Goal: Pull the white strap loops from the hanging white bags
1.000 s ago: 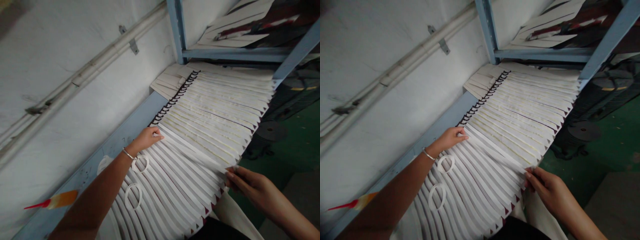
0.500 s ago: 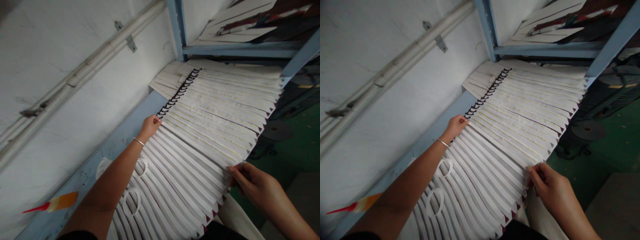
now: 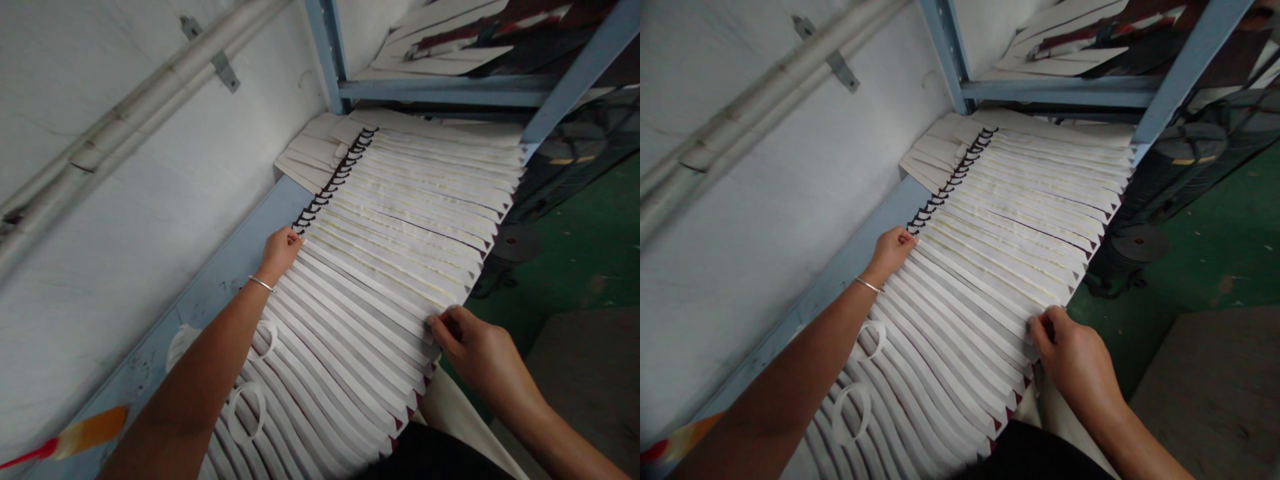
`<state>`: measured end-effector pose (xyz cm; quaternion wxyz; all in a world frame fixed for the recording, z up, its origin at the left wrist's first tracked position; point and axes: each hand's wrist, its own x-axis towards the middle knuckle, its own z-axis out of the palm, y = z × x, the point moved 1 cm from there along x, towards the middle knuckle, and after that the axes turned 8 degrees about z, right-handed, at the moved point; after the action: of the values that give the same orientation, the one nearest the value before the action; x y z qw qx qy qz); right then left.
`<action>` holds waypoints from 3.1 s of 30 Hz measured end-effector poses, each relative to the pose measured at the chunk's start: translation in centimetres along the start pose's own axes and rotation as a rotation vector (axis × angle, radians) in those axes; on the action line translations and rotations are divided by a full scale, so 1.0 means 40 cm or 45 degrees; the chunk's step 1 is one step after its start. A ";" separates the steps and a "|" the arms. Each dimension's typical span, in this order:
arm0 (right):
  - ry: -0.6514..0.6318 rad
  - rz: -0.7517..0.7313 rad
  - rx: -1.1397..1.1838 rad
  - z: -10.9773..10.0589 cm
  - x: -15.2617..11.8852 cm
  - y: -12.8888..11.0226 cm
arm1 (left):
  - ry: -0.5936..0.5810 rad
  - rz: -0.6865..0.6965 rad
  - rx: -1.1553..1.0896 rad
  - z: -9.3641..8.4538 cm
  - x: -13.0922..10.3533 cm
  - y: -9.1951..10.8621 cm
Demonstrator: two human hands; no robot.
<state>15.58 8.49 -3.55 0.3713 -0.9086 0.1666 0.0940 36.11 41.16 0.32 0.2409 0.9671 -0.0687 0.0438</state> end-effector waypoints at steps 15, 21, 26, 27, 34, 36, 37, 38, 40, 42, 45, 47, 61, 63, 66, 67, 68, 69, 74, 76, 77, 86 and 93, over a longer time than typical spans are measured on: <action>0.192 -0.728 -0.912 -0.020 0.011 -0.055 | -0.195 0.078 0.680 -0.006 -0.003 0.056; 0.005 -0.886 -0.949 -0.016 0.051 -0.204 | -0.204 0.134 0.708 -0.017 -0.008 0.076; 0.008 -1.089 -0.587 0.072 0.078 -0.294 | -0.250 0.759 0.589 -0.027 -0.100 0.103; 0.009 -1.104 -0.545 0.091 0.086 -0.299 | -0.283 0.843 0.572 -0.024 -0.116 0.103; -0.036 -1.027 -0.545 0.128 0.116 -0.298 | -0.346 0.774 0.277 -0.017 -0.100 0.043; 0.030 -0.985 -0.518 0.120 0.113 -0.298 | -0.219 0.689 0.227 -0.038 -0.099 0.025; 0.073 -0.971 -0.519 0.118 0.111 -0.299 | -0.149 0.648 0.246 -0.048 -0.105 0.019; 0.112 -0.960 -0.530 0.119 0.108 -0.299 | -0.101 0.615 0.291 -0.056 -0.113 0.015; 0.157 -0.954 -0.563 0.129 0.103 -0.303 | -0.093 0.594 0.409 -0.059 -0.133 0.014; 0.156 -0.947 -0.580 0.145 0.100 -0.310 | -0.142 0.618 0.506 -0.051 -0.146 0.016; 0.149 -0.922 -0.616 0.166 0.102 -0.324 | -0.161 0.683 0.597 -0.034 -0.148 0.014; 0.144 -0.903 -0.645 0.173 0.106 -0.331 | -0.157 0.727 0.645 -0.027 -0.142 0.009; 0.072 -0.883 -0.712 0.178 0.112 -0.347 | -0.162 0.677 0.640 -0.015 -0.125 0.016; 0.012 -0.930 -0.722 0.183 0.111 -0.360 | -0.165 0.658 0.623 -0.009 -0.123 0.017; -0.102 -0.918 -0.758 0.192 0.114 -0.388 | -0.181 0.621 0.605 -0.001 -0.116 0.016; -0.126 -0.892 -0.770 0.194 0.116 -0.397 | -0.189 0.618 0.581 -0.005 -0.115 0.014; -0.144 -0.871 -0.777 0.195 0.118 -0.405 | -0.193 0.622 0.540 -0.014 -0.116 0.012; -0.151 -0.858 -0.778 0.195 0.119 -0.412 | -0.183 0.623 0.485 -0.030 -0.121 0.011; -0.128 -0.928 -0.708 0.187 0.101 -0.424 | -0.134 0.332 0.311 -0.173 -0.246 0.006; -0.148 -1.134 -0.584 0.198 0.071 -0.429 | -0.346 0.194 0.259 -0.213 -0.339 0.009; -0.181 -1.268 -0.513 0.210 0.052 -0.434 | -0.446 0.163 0.229 -0.223 -0.387 0.008; -0.402 -1.616 -0.427 0.336 -0.070 -0.480 | -0.427 0.348 0.178 -0.202 -0.588 -0.057; -0.474 -1.175 -0.020 0.223 -0.080 -0.396 | -0.294 0.568 0.050 -0.273 -0.546 0.004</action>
<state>18.09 26.13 1.27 0.3909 -0.8581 -0.3227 0.0815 13.99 48.62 7.41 0.1971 0.9310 -0.3068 -0.0136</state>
